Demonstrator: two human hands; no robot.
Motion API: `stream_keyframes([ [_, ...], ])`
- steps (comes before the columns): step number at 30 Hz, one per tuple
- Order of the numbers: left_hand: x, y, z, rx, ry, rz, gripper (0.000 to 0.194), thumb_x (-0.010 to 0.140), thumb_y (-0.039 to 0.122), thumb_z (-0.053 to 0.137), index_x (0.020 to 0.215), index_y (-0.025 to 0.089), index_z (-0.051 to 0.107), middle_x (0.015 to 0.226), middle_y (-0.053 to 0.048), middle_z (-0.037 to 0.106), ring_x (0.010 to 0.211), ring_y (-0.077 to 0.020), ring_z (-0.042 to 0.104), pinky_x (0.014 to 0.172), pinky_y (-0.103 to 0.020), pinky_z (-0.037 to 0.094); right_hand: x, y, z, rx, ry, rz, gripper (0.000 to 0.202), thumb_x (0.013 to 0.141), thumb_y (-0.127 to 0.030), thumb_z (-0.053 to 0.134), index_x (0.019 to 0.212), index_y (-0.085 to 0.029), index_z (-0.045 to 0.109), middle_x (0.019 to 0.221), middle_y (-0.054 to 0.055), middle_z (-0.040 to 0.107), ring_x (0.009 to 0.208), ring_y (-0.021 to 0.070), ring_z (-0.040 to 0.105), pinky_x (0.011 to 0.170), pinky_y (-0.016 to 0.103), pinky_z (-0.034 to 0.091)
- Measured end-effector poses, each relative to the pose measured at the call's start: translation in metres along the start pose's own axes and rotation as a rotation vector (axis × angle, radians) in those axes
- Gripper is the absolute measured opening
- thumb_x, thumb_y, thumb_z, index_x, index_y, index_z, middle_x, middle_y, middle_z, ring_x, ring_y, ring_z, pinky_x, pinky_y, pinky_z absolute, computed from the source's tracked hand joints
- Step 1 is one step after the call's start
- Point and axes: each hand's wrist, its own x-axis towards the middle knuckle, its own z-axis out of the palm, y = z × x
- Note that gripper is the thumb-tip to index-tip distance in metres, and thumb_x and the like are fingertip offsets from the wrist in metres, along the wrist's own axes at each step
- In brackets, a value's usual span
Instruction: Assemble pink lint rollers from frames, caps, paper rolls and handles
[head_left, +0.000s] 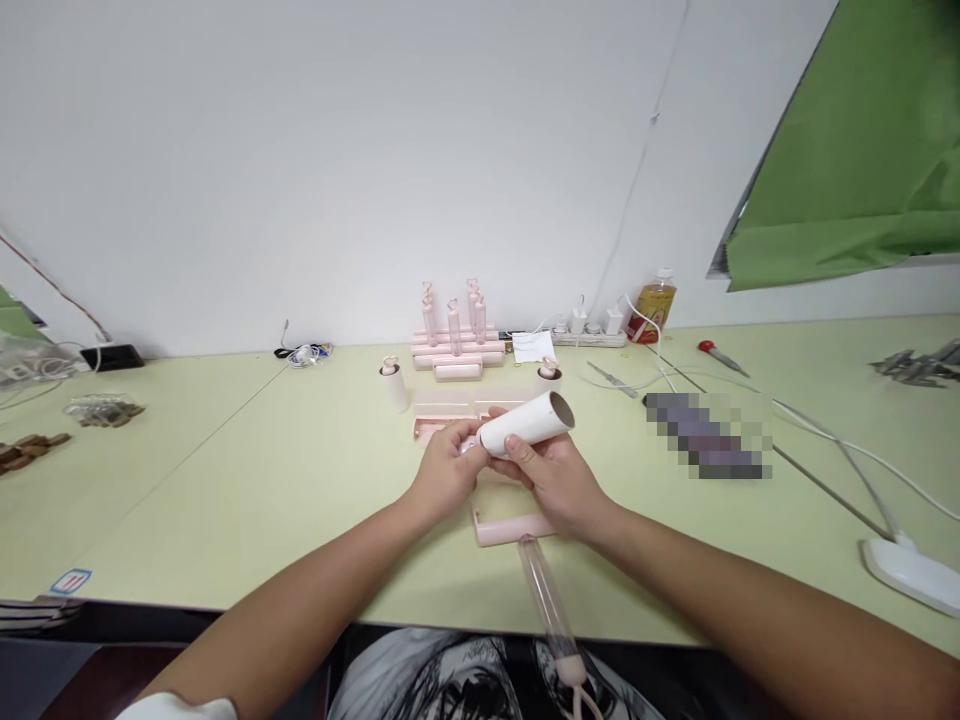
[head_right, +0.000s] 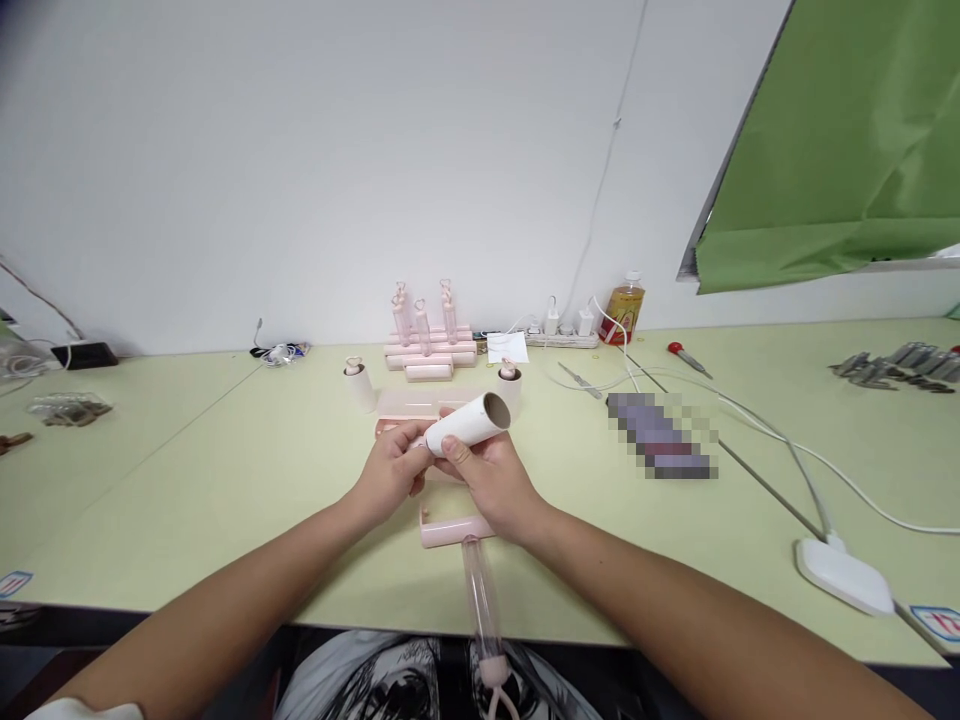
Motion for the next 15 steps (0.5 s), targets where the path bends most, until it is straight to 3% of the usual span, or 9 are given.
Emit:
stream_keyframes([
  [4, 0.003, -0.002, -0.002, -0.133, 0.052, -0.075, 0.020, 0.069, 0.026, 0.056, 0.085, 0.016, 0.063, 0.045, 0.008, 0.044, 0.035, -0.0075, 0.036, 0.033, -0.019, 0.030, -0.003, -0.002, 0.005, -0.010, -0.017, -0.007, 0.054, 0.078, -0.040, 0.073, 0.127, -0.024, 0.055, 0.122, 0.007, 0.063, 0.114, 0.0248, 0.060, 0.102, 0.048, 0.049],
  [10, 0.009, 0.001, -0.006, -0.117, 0.091, -0.046, 0.020, 0.075, 0.036, 0.057, 0.080, 0.016, 0.060, 0.048, 0.006, 0.049, 0.033, -0.0078, 0.039, 0.031, -0.019, 0.030, -0.008, -0.006, 0.012, -0.133, -0.058, -0.049, 0.058, 0.076, -0.046, 0.072, 0.126, -0.022, 0.054, 0.123, 0.010, 0.062, 0.113, 0.0261, 0.060, 0.097, 0.046, 0.051],
  [12, 0.010, 0.010, -0.019, -0.050, 0.107, -0.029, 0.023, 0.075, 0.038, 0.059, 0.081, 0.016, 0.060, 0.046, 0.006, 0.047, 0.034, -0.0077, 0.039, 0.033, -0.019, 0.031, -0.007, -0.012, 0.009, -0.236, -0.035, -0.096, 0.056, 0.075, -0.048, 0.073, 0.121, -0.020, 0.056, 0.118, 0.011, 0.065, 0.109, 0.0265, 0.061, 0.094, 0.045, 0.052],
  [15, 0.014, 0.022, -0.057, 0.180, 0.087, -0.082, 0.021, 0.071, 0.034, 0.061, 0.082, 0.016, 0.062, 0.051, 0.005, 0.051, 0.037, -0.0061, 0.039, 0.036, -0.018, 0.030, 0.000, -0.026, -0.004, -0.434, 0.072, -0.192, 0.049, 0.071, -0.049, 0.074, 0.107, -0.018, 0.059, 0.101, 0.010, 0.069, 0.097, 0.0265, 0.065, 0.086, 0.042, 0.054],
])
